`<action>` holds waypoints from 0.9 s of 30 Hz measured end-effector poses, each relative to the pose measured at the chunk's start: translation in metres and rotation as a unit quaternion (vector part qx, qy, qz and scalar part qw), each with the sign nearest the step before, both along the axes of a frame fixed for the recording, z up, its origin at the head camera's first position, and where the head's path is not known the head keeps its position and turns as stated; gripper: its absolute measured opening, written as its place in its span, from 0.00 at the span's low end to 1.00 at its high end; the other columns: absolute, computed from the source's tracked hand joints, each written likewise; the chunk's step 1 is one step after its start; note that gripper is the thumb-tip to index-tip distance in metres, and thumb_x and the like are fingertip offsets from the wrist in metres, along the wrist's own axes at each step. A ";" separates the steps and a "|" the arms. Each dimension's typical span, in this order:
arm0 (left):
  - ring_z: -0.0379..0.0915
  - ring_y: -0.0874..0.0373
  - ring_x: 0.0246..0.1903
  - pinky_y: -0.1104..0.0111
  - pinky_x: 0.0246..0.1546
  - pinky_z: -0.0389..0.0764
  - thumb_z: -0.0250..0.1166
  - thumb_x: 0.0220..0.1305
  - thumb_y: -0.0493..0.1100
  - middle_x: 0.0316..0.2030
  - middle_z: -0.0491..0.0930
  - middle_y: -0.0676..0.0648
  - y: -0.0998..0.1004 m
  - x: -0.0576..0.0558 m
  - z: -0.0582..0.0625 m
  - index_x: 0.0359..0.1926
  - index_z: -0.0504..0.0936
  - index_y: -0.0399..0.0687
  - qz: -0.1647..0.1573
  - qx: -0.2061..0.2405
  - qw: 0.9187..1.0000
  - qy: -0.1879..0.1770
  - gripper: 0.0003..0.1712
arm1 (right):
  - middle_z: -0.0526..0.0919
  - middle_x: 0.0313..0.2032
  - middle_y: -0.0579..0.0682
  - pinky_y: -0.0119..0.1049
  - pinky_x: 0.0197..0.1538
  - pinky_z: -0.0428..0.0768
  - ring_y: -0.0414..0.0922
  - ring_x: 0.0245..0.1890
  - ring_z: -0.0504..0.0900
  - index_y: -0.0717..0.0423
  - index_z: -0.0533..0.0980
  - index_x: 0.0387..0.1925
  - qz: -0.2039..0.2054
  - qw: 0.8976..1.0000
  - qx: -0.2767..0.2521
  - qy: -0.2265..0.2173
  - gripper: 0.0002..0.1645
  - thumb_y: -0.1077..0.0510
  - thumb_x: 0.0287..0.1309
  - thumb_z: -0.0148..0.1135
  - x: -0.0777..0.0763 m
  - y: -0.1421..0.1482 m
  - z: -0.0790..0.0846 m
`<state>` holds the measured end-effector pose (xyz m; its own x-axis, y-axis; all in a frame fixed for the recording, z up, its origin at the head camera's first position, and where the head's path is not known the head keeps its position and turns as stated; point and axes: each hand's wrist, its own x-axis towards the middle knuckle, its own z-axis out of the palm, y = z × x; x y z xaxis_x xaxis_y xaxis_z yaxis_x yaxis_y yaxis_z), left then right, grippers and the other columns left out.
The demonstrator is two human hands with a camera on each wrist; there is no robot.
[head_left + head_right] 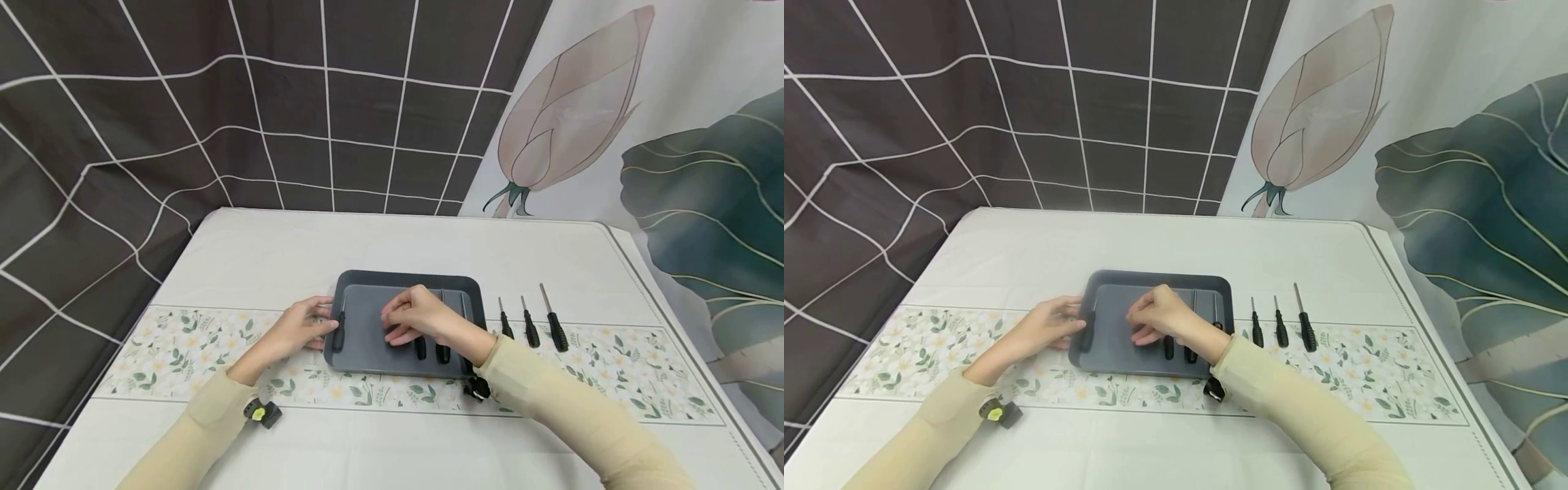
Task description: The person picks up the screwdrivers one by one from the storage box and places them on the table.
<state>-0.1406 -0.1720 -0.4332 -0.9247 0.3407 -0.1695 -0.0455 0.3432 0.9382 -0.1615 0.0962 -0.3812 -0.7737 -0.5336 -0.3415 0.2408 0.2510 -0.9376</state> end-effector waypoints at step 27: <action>0.83 0.43 0.42 0.61 0.36 0.90 0.60 0.73 0.36 0.54 0.71 0.27 0.000 0.002 0.001 0.71 0.58 0.25 -0.016 0.007 1.000 0.010 0.33 | 0.81 0.39 0.72 0.42 0.38 0.90 0.53 0.30 0.87 0.79 0.72 0.53 -0.030 0.999 0.010 -0.025 0.18 0.73 0.64 0.60 0.002 -0.048 -0.020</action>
<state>-0.1387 -0.1722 -0.4326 -0.9166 0.3725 -0.1455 -0.0154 0.3308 0.9436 -0.1596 0.0480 -0.4013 -0.7856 -0.4792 -0.3915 0.3033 0.2534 -0.9186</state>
